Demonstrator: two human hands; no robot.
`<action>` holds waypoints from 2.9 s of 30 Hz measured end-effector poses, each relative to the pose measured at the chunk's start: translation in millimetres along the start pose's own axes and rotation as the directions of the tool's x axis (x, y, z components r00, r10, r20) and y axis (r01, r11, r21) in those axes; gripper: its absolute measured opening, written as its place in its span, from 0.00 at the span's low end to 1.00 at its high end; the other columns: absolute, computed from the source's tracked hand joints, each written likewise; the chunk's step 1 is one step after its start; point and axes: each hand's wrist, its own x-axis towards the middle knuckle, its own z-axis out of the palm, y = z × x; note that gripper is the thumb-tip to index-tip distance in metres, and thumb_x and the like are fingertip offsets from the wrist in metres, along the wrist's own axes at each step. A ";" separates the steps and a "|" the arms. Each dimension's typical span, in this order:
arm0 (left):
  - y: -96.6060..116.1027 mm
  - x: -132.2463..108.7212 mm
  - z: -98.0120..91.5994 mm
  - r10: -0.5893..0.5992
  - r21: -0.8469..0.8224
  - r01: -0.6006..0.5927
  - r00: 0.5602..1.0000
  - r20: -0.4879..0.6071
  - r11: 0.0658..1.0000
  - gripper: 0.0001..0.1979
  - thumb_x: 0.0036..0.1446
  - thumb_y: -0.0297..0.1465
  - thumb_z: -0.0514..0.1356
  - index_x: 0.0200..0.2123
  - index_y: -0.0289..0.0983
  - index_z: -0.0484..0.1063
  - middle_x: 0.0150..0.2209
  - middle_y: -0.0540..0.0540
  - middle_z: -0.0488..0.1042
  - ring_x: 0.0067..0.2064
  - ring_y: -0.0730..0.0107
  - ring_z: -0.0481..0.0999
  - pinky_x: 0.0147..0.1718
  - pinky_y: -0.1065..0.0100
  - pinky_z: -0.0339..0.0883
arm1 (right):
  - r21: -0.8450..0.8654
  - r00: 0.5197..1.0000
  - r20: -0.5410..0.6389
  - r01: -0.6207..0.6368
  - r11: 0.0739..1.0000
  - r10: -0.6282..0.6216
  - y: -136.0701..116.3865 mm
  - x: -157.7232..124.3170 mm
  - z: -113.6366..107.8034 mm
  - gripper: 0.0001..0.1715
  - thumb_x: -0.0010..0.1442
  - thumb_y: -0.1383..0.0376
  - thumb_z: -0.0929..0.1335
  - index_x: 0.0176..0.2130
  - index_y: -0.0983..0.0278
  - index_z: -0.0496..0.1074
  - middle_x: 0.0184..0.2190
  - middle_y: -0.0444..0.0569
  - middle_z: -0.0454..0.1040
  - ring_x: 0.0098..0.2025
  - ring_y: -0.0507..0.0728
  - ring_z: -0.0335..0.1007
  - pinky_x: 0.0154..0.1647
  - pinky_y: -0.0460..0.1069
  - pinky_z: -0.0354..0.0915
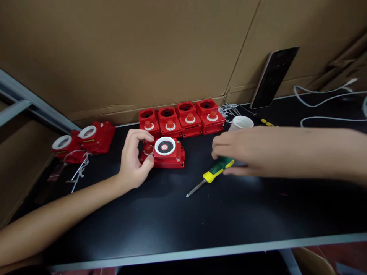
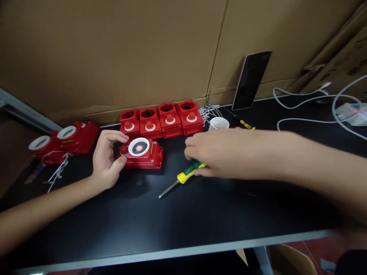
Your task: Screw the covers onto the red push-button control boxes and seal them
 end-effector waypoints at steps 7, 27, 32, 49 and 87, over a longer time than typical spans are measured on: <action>10.0 2.7 -3.3 0.051 -0.001 -0.052 0.987 0.152 0.999 0.15 0.64 0.28 0.62 0.53 0.42 0.71 0.55 0.40 0.78 0.55 0.52 0.80 0.53 0.52 0.78 | -0.052 0.986 0.123 0.120 0.991 -0.113 -29.8 19.0 3.4 0.01 0.68 0.69 0.74 0.41 0.64 0.80 0.39 0.53 0.82 0.37 0.62 0.77 0.39 0.55 0.65; 8.7 6.8 -1.3 0.195 -0.036 -0.192 0.954 0.227 0.981 0.13 0.67 0.28 0.66 0.55 0.41 0.76 0.57 0.38 0.80 0.56 0.54 0.82 0.54 0.51 0.82 | 0.853 0.726 -0.522 0.453 0.260 0.448 -15.9 76.9 -63.8 0.06 0.64 0.67 0.73 0.41 0.60 0.72 0.32 0.42 0.71 0.32 0.53 0.72 0.38 0.49 0.72; 10.5 6.6 -0.7 0.257 -0.124 -0.232 0.930 0.261 0.965 0.14 0.68 0.30 0.68 0.56 0.40 0.76 0.56 0.37 0.79 0.55 0.54 0.83 0.55 0.52 0.83 | 0.852 0.795 -0.503 0.522 0.041 0.339 -36.1 103.2 -56.5 0.20 0.73 0.56 0.67 0.31 0.60 0.66 0.21 0.38 0.60 0.21 0.50 0.49 0.20 0.46 0.49; 8.1 1.9 0.7 0.336 -0.134 -0.310 0.892 0.303 0.941 0.17 0.70 0.32 0.64 0.60 0.42 0.72 0.59 0.35 0.78 0.56 0.51 0.81 0.53 0.51 0.83 | 0.916 0.882 -0.331 0.386 -0.109 0.335 -32.5 127.5 2.3 0.19 0.64 0.61 0.69 0.24 0.60 0.63 0.15 0.36 0.56 0.16 0.46 0.42 0.15 0.42 0.46; 10.9 6.2 -2.1 0.339 -0.096 -0.327 0.879 0.335 0.940 0.16 0.68 0.31 0.64 0.58 0.40 0.72 0.57 0.37 0.76 0.55 0.54 0.80 0.51 0.54 0.82 | 0.885 0.871 -0.405 0.450 -0.119 0.279 -26.7 108.8 -27.8 0.27 0.72 0.53 0.68 0.25 0.59 0.58 0.17 0.35 0.48 0.19 0.46 0.35 0.16 0.43 0.40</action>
